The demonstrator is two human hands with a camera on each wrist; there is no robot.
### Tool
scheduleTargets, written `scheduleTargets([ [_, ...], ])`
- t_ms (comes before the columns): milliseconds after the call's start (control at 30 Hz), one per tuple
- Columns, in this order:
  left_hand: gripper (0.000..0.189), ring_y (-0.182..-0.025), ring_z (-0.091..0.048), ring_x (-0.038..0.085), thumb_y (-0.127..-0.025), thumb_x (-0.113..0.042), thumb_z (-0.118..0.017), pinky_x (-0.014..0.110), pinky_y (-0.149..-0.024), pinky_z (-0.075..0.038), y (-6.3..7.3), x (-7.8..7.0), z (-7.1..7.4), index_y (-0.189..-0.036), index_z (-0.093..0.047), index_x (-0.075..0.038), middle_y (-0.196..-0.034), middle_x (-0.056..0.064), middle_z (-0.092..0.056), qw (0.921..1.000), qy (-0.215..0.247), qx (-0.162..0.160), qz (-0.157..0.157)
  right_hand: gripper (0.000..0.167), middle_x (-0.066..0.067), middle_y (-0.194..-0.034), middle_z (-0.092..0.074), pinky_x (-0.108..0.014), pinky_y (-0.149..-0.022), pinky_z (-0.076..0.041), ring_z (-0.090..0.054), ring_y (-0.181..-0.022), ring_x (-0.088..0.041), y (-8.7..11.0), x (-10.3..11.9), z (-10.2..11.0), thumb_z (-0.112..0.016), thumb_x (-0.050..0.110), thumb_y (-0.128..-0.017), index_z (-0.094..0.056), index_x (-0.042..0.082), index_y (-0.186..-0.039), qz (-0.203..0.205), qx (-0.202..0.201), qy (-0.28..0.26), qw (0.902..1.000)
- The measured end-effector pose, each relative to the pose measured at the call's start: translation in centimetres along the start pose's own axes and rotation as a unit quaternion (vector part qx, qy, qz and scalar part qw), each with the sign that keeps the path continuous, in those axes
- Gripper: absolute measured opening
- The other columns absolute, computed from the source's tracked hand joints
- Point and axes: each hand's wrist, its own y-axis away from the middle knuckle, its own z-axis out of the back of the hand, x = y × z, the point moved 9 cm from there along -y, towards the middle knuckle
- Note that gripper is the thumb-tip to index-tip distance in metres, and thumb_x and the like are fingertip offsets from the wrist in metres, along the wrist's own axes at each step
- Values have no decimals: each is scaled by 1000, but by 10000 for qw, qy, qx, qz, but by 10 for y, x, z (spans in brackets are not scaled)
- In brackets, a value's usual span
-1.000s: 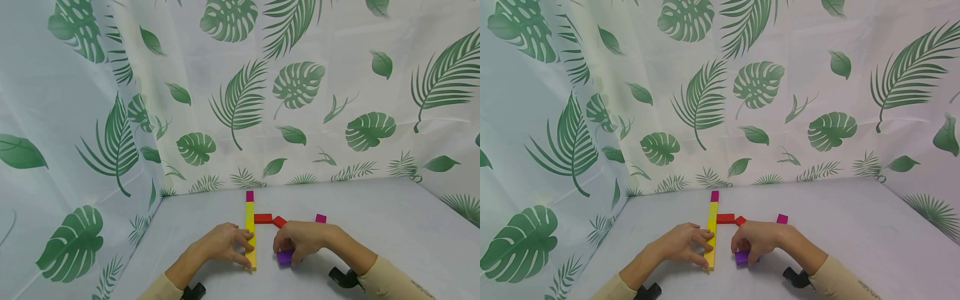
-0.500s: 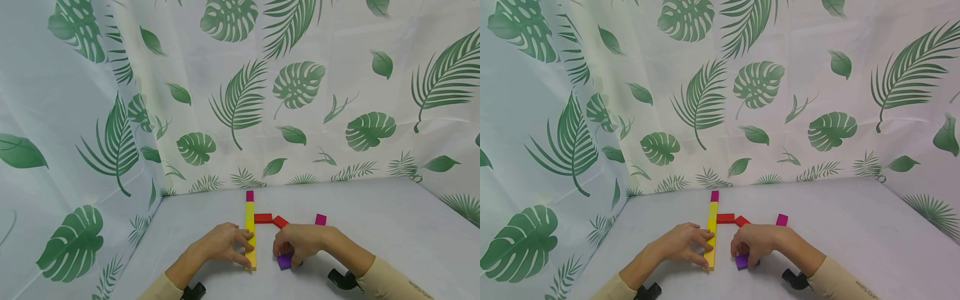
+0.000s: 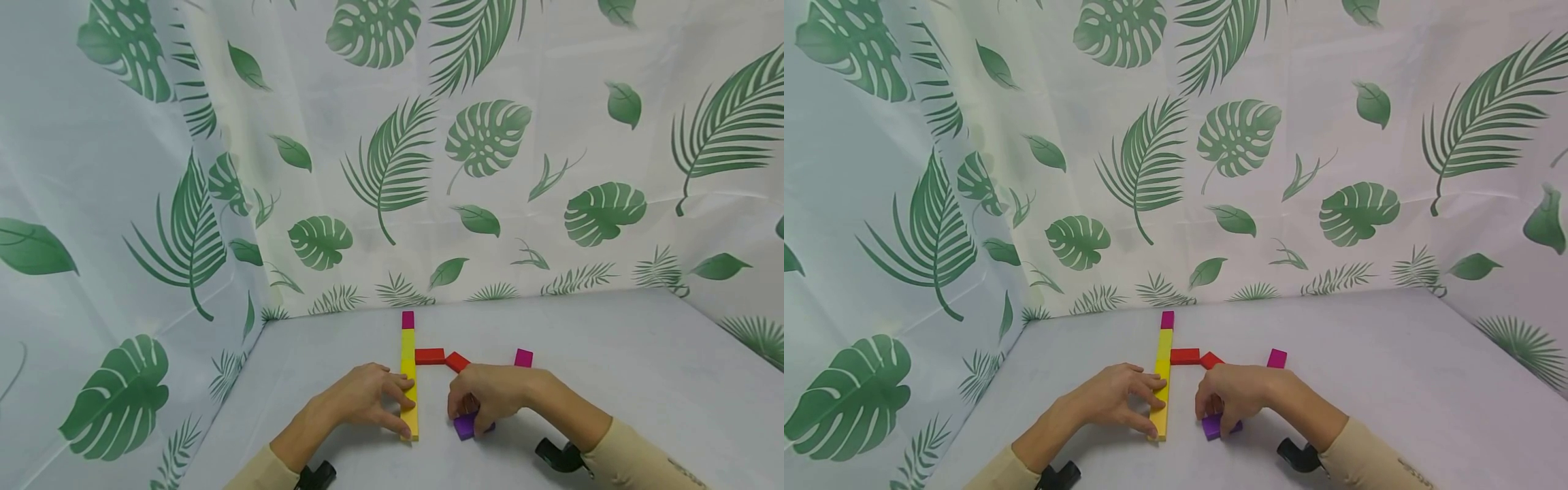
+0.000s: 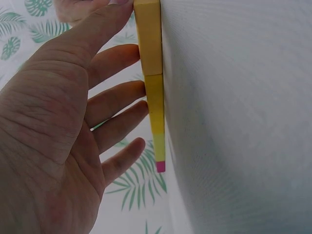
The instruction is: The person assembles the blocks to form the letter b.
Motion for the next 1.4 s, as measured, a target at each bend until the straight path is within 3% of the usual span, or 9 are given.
scheduleTargets([
  [667,52,-133,-60,2,-79,-72,-76,39,-116,-48,0,2,0,-115,-81,-35,-138,-9,-68,10000,6,-6,78,31,16,-90,-68,-20,-78,-53,-62,-85,-6,3,-2,1,-90,9,-80,-79,30,-101,-310,44,-72,9995],
  [1400,52,-134,-59,3,-78,-73,-76,40,-117,-47,0,4,-2,-115,-81,-36,-138,-9,-68,9999,25,33,157,31,17,-91,-68,-20,-80,-53,-63,-87,-5,2,-3,-1,-90,10,-80,-78,31,-100,-291,64,-10,9996],
])
